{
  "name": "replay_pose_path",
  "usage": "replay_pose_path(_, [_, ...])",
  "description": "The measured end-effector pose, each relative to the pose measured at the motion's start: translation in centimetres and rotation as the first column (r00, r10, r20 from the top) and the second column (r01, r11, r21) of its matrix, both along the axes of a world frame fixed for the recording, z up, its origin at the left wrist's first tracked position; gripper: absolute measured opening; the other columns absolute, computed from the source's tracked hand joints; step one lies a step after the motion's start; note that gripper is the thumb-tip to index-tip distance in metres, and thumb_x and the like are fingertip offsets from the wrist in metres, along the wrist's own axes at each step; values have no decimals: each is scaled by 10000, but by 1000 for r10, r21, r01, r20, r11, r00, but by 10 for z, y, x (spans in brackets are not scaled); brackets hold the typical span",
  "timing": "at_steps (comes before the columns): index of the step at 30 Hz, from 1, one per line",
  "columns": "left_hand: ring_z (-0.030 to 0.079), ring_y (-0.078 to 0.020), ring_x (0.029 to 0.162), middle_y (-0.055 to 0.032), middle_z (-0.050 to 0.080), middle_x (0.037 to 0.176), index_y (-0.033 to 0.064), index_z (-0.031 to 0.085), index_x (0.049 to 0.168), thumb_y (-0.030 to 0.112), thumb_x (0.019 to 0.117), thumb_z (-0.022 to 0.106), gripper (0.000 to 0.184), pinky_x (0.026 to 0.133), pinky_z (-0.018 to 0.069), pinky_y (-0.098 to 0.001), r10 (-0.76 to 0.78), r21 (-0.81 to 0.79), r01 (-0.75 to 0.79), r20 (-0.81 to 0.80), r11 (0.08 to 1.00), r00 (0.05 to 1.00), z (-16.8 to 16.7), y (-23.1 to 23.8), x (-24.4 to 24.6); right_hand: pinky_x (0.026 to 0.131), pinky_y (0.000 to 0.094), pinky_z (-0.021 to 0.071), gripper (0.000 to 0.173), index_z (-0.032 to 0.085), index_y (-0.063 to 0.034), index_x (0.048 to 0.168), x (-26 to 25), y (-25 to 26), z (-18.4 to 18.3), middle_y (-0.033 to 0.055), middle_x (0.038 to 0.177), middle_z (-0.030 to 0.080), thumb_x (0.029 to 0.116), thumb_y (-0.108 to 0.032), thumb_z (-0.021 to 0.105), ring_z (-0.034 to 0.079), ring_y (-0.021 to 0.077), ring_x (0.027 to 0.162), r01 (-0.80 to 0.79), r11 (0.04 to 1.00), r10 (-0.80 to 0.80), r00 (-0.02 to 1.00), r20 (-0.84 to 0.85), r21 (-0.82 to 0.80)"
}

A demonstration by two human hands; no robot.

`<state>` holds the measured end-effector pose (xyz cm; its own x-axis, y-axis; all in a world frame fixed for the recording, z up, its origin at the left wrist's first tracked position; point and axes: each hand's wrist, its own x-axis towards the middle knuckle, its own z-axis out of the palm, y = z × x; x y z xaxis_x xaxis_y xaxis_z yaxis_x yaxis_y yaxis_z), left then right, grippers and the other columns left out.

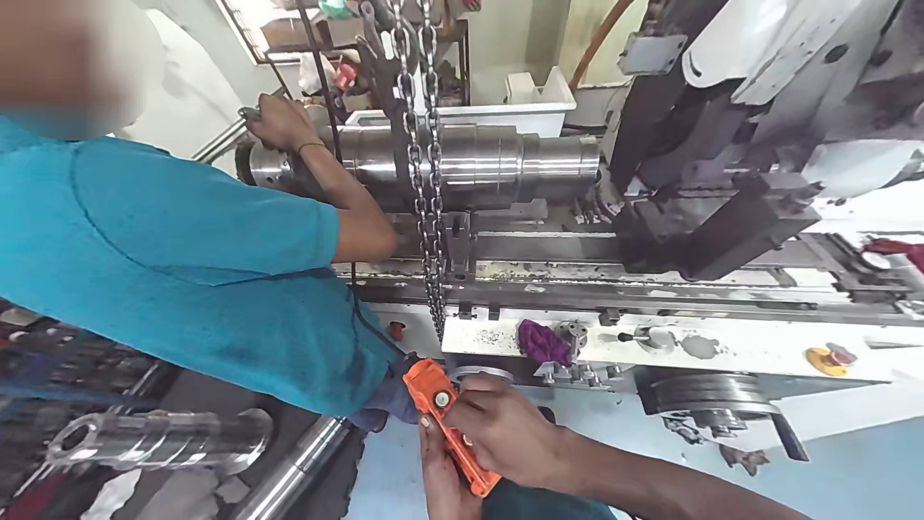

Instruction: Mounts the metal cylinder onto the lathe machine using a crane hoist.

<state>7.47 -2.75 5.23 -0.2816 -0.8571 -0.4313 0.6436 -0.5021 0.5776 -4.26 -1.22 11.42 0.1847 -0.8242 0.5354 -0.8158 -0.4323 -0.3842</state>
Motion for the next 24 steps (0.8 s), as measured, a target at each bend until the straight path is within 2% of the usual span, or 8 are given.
replay_pose_path(3, [734,-156,868,-59,715,994,162,485,1333,352,1125,271,354,713,635,-359,1,20,0,-39,1000,999,1,4,3,785,343,553,97,706,-81,888,2,2,-4,49,744,656,934,-73,621,660,229,806,-15,999,16,1000,-21,36])
replay_pose_path(8, [738,-158,820,-67,716,950,144,469,1323,375,1123,268,366,681,639,-354,-6,-9,6,-11,1000,1000,-2,3,4,796,347,544,82,712,-75,889,-6,0,-3,42,730,653,904,-54,634,654,228,797,-32,999,32,999,1,35])
replay_pose_path(10, [734,-157,794,-66,705,938,155,435,1357,376,1122,267,363,656,638,-351,-10,0,10,6,1000,1000,-6,8,8,812,367,552,80,708,-65,876,-6,1,-12,56,733,669,862,-6,656,670,238,794,-74,993,71,997,38,89])
replay_pose_path(11, [737,-169,848,-76,706,992,151,415,1394,365,1123,270,374,700,641,-366,-12,-14,13,6,1000,1000,-7,4,6,803,366,547,79,706,-68,872,-11,-4,-9,56,728,664,854,-10,657,666,237,793,-81,992,77,996,45,98])
replay_pose_path(13, [739,-178,916,-81,709,1063,143,402,1428,353,1125,268,393,749,644,-377,-9,-19,10,24,1000,1000,-5,4,7,780,347,543,69,715,-67,869,-14,-6,1,55,733,668,868,-29,658,658,227,790,-67,993,58,994,92,98])
replay_pose_path(19, [740,-181,901,-86,711,1040,155,424,1410,355,1125,271,381,731,643,-383,12,-14,-12,-26,1000,1000,2,2,3,753,293,517,116,724,-57,865,-13,-5,28,48,729,669,896,-24,617,635,193,767,-56,998,50,985,165,29])
replay_pose_path(22, [738,-165,865,-77,715,997,154,461,1362,361,1119,294,360,703,640,-371,10,-15,-11,-31,1000,999,5,2,4,793,322,535,124,718,-57,873,-7,-2,16,56,741,666,927,-32,608,649,213,792,-99,993,91,988,124,60])
replay_pose_path(24, [738,-178,878,-82,713,1013,159,459,1374,398,1119,289,389,715,640,-385,-10,-2,10,-46,1000,999,5,3,7,812,349,557,100,713,-60,876,-7,-2,4,62,746,675,887,-4,631,672,231,800,-102,990,94,992,82,102])
